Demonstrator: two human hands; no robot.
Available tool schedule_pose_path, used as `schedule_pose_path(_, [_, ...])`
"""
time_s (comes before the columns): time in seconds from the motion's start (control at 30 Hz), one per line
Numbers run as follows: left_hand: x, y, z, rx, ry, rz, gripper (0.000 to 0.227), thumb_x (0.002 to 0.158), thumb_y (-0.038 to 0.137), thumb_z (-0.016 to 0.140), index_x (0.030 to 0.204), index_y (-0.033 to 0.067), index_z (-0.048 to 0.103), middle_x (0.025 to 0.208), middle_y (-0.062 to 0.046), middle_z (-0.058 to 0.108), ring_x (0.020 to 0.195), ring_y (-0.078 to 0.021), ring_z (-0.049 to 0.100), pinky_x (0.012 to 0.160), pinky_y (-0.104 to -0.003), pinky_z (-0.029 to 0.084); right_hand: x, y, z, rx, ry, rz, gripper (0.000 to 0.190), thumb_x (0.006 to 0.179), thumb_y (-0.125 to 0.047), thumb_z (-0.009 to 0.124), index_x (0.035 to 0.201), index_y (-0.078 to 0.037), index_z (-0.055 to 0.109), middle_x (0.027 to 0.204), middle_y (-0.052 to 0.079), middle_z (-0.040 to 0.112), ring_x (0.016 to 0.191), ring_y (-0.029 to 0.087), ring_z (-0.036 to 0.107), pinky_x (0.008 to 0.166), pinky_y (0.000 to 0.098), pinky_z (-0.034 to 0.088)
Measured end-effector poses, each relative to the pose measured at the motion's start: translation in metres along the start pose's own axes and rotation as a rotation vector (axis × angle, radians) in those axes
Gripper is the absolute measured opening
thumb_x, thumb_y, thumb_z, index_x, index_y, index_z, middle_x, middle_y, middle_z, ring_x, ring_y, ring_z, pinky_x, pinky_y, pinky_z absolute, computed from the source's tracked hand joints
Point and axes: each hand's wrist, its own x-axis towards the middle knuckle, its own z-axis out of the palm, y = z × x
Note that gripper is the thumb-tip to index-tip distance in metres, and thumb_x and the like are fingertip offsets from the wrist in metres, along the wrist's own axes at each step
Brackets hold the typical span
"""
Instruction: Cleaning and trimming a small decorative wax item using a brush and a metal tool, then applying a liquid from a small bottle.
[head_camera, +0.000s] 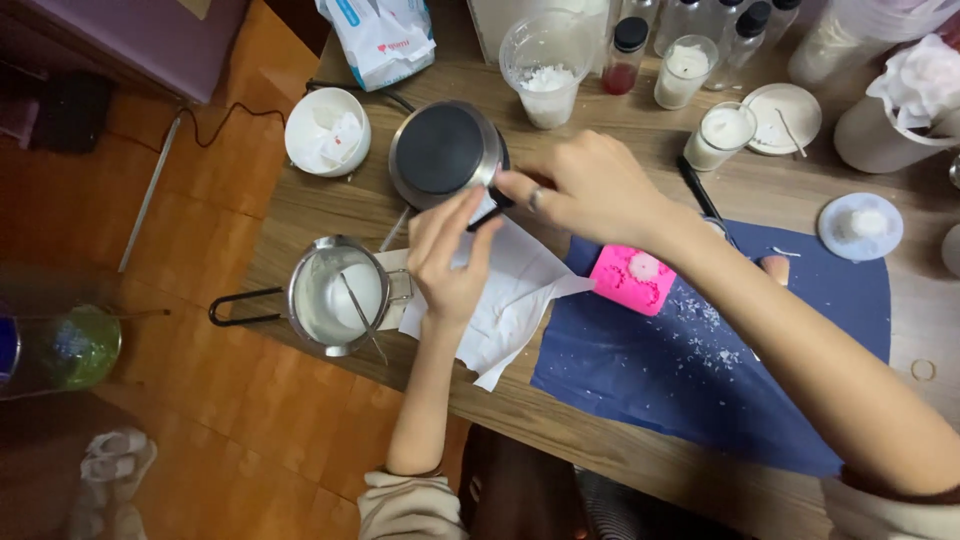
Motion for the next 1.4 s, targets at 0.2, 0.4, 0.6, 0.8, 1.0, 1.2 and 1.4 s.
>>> schedule_pose_path(0.2, [-0.001, -0.030, 0.003, 0.342, 0.062, 0.117, 0.030, 0.080, 0.017, 0.078, 0.107, 0.0120, 0.067, 0.105, 0.002, 0.069, 0.089, -0.0137, 0.064, 0.084, -0.029, 0.037, 0.035, 0.006, 0.020, 0.149, -0.122, 0.346, 0.049, 0.091, -0.054, 0.044, 0.065, -0.018, 0.063, 0.061, 0.008, 0.062, 0.075, 0.032, 0.065, 0.069, 0.0403, 0.049])
schedule_pose_path(0.4, [-0.004, -0.041, 0.000, 0.505, 0.036, -0.068, 0.035, 0.093, 0.034, 0.061, 0.120, 0.0126, 0.059, 0.122, 0.001, 0.058, 0.111, -0.0181, 0.050, 0.093, -0.036, 0.028, 0.046, 0.020, 0.041, 0.319, -0.058, 0.304, 0.042, 0.095, -0.047, 0.043, 0.075, -0.018, 0.066, 0.070, 0.007, 0.066, 0.081, 0.033, 0.065, 0.076, 0.0421, 0.048])
schedule_pose_path(0.6, [-0.009, -0.042, 0.001, 0.586, 0.042, -0.106, 0.027, 0.100, 0.023, 0.044, 0.119, 0.0138, 0.061, 0.121, 0.003, 0.057, 0.113, -0.0186, 0.048, 0.094, -0.036, 0.025, 0.045, 0.050, 0.066, 0.346, -0.002, 0.373, 0.042, 0.099, -0.048, 0.042, 0.082, -0.017, 0.065, 0.074, 0.011, 0.065, 0.088, 0.037, 0.063, 0.082, 0.0454, 0.047])
schedule_pose_path(0.8, [-0.009, -0.037, 0.002, 0.649, 0.021, -0.088, 0.026, 0.097, 0.025, 0.050, 0.115, 0.0118, 0.063, 0.123, 0.000, 0.057, 0.114, -0.0222, 0.046, 0.094, -0.038, 0.025, 0.043, 0.058, 0.070, 0.381, 0.032, 0.429, 0.036, 0.098, -0.048, 0.044, 0.085, -0.021, 0.065, 0.075, 0.010, 0.064, 0.090, 0.036, 0.062, 0.082, 0.0467, 0.046])
schedule_pose_path(1.0, [-0.013, -0.031, 0.003, 0.822, -0.083, 0.005, 0.027, 0.092, 0.033, 0.056, 0.113, 0.0180, 0.064, 0.135, -0.008, 0.049, 0.126, -0.0316, 0.039, 0.094, -0.044, 0.023, 0.039, 0.060, 0.071, 0.418, 0.083, 0.456, 0.036, 0.099, -0.046, 0.043, 0.087, -0.018, 0.063, 0.074, 0.014, 0.062, 0.090, 0.037, 0.061, 0.084, 0.0463, 0.045])
schedule_pose_path(1.2, [-0.011, -0.028, 0.003, 0.820, -0.134, 0.026, 0.027, 0.091, 0.034, 0.058, 0.106, 0.0139, 0.067, 0.139, -0.013, 0.045, 0.131, -0.0348, 0.034, 0.096, -0.046, 0.021, 0.035, 0.056, 0.071, 0.440, 0.100, 0.461, 0.034, 0.099, -0.044, 0.044, 0.087, -0.019, 0.063, 0.068, 0.011, 0.062, 0.086, 0.033, 0.063, 0.081, 0.0434, 0.046])
schedule_pose_path(1.4, [-0.013, -0.030, 0.002, 0.807, -0.136, 0.036, 0.028, 0.091, 0.038, 0.058, 0.105, 0.0157, 0.069, 0.140, -0.012, 0.045, 0.131, -0.0345, 0.034, 0.096, -0.046, 0.021, 0.035, 0.053, 0.072, 0.454, 0.114, 0.409, 0.034, 0.100, -0.041, 0.043, 0.091, -0.014, 0.062, 0.075, 0.015, 0.064, 0.088, 0.039, 0.062, 0.080, 0.0480, 0.045])
